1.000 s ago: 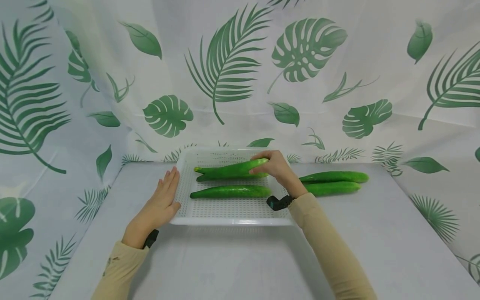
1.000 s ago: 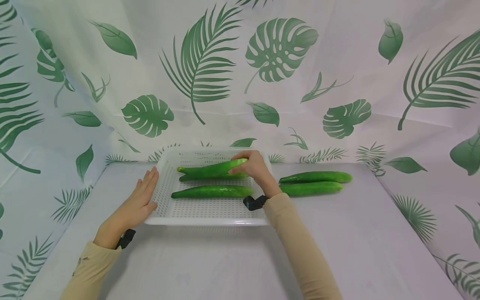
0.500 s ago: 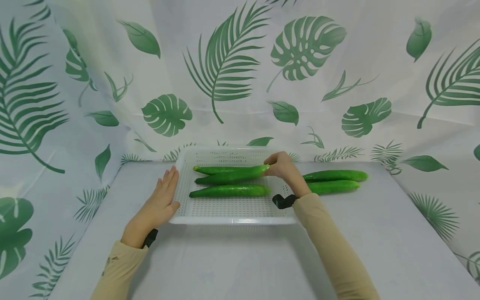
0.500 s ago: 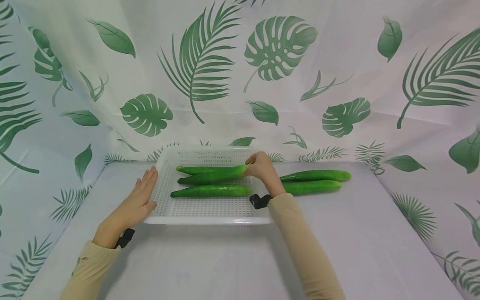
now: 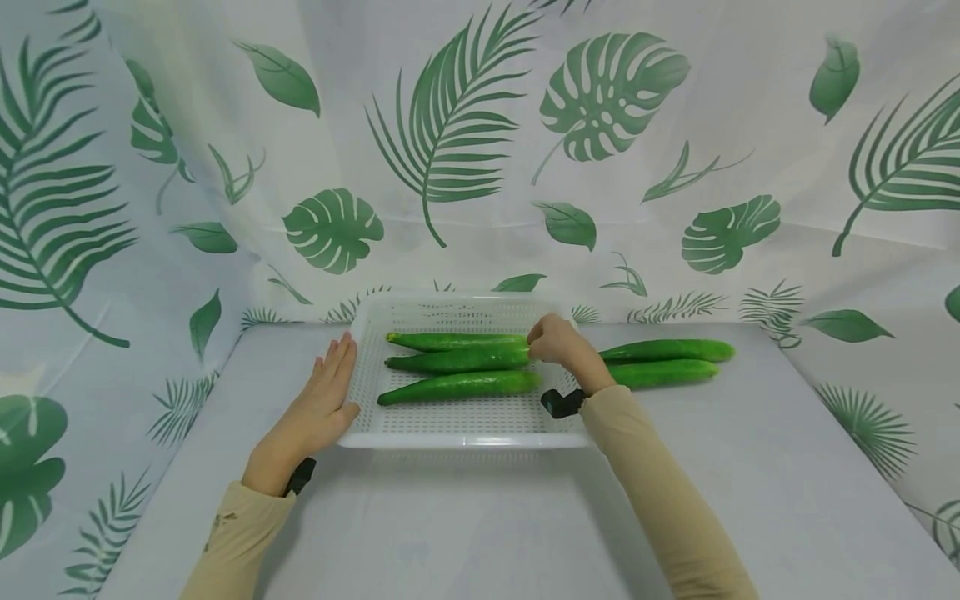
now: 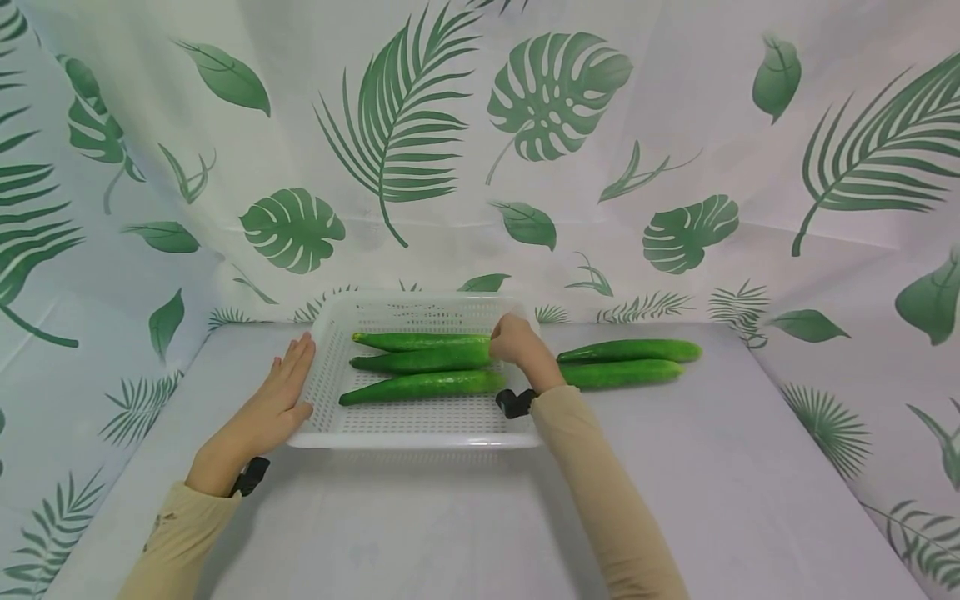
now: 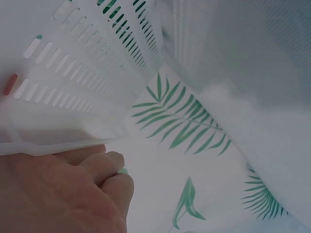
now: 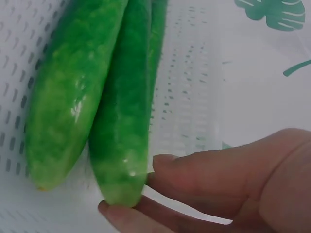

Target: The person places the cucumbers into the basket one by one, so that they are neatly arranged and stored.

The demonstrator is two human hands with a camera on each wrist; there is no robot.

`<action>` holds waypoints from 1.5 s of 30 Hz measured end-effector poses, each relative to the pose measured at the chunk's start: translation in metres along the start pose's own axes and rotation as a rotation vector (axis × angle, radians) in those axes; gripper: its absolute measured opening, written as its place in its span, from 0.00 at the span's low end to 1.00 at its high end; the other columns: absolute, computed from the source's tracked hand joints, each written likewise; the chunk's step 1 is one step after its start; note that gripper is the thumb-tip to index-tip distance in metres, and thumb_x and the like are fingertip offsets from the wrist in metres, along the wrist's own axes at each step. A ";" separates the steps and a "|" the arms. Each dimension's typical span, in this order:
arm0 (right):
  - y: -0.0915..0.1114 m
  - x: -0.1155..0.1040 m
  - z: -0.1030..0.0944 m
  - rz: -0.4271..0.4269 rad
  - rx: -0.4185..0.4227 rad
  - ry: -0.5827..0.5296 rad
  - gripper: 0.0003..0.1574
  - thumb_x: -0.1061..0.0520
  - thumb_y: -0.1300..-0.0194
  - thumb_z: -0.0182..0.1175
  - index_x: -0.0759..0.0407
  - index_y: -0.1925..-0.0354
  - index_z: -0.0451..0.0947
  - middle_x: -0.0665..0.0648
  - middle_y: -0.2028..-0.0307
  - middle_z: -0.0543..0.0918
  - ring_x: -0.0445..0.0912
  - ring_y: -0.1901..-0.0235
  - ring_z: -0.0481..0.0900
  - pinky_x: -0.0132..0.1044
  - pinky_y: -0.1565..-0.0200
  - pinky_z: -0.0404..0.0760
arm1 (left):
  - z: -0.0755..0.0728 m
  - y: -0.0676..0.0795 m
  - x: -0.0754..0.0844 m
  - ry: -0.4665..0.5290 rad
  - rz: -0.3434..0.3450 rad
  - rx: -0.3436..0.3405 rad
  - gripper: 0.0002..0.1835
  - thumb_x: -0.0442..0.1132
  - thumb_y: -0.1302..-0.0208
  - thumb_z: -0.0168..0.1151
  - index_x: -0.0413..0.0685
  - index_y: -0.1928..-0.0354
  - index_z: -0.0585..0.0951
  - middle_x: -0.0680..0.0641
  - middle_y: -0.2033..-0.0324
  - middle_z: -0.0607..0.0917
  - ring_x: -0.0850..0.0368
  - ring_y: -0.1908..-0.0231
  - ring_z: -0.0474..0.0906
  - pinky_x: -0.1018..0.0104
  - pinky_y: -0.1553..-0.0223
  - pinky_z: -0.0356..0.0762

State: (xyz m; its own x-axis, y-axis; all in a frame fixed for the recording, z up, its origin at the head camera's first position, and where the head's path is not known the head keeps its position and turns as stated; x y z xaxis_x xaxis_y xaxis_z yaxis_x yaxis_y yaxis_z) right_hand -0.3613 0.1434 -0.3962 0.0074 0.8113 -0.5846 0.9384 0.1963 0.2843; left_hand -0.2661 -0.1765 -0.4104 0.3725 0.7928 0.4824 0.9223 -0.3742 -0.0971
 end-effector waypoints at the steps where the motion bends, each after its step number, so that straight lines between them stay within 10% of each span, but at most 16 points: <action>1: 0.000 0.000 0.002 -0.007 -0.015 0.003 0.25 0.64 0.35 0.56 0.75 0.41 0.74 0.72 0.42 0.76 0.63 0.46 0.77 0.53 0.46 0.79 | 0.000 0.000 0.000 0.001 0.002 0.002 0.46 0.32 0.38 0.49 0.31 0.24 0.37 0.36 0.23 0.36 0.42 0.24 0.26 0.41 0.27 0.31; 15: 0.024 -0.014 -0.020 -0.112 0.024 -0.071 0.24 0.60 0.29 0.52 0.74 0.40 0.73 0.72 0.41 0.75 0.65 0.40 0.72 0.58 0.41 0.74 | -0.002 0.001 0.003 0.014 0.015 0.012 0.45 0.31 0.38 0.48 0.30 0.24 0.38 0.35 0.23 0.36 0.40 0.24 0.27 0.40 0.27 0.30; 27: 0.076 -0.007 -0.097 -0.433 0.399 -0.249 0.18 0.58 0.27 0.57 0.67 0.45 0.80 0.65 0.46 0.81 0.51 0.45 0.78 0.43 0.43 0.78 | -0.001 0.001 0.003 -0.004 0.027 0.017 0.45 0.31 0.39 0.48 0.29 0.24 0.38 0.34 0.23 0.37 0.38 0.24 0.28 0.40 0.28 0.31; 32: 0.099 0.019 -0.121 -0.538 0.543 -0.378 0.16 0.61 0.28 0.58 0.68 0.47 0.80 0.61 0.50 0.83 0.40 0.49 0.80 0.26 0.47 0.77 | -0.001 0.002 0.003 -0.007 0.026 0.017 0.45 0.31 0.38 0.48 0.29 0.24 0.38 0.34 0.23 0.37 0.39 0.24 0.28 0.40 0.28 0.31; 39: 0.121 0.084 -0.143 -0.611 0.672 -0.696 0.18 0.65 0.29 0.57 0.79 0.47 0.76 0.58 0.54 0.85 0.47 0.52 0.81 0.27 0.47 0.77 | -0.001 0.001 0.003 -0.002 0.007 -0.004 0.45 0.31 0.37 0.48 0.30 0.24 0.37 0.35 0.23 0.35 0.40 0.24 0.27 0.41 0.27 0.29; 45: 0.124 0.153 -0.140 -0.480 0.801 -0.956 0.19 0.67 0.31 0.58 0.83 0.48 0.74 0.59 0.57 0.85 0.48 0.52 0.82 0.27 0.48 0.78 | -0.002 0.002 0.004 -0.004 0.014 0.001 0.45 0.31 0.38 0.48 0.30 0.24 0.37 0.35 0.23 0.35 0.40 0.24 0.27 0.40 0.27 0.30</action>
State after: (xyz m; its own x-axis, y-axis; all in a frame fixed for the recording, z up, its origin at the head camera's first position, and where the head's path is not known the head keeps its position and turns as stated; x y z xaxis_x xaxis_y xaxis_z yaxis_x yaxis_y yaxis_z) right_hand -0.2920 0.3691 -0.3438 -0.4497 -0.0137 -0.8931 0.8565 -0.2903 -0.4268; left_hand -0.2632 -0.1748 -0.4072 0.3855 0.7894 0.4778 0.9172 -0.3845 -0.1049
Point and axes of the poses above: each hand's wrist, its own y-axis away from the middle knuckle, its own z-axis out of the palm, x = y × z, the point moved 8 cm from there along -y, towards the middle knuckle
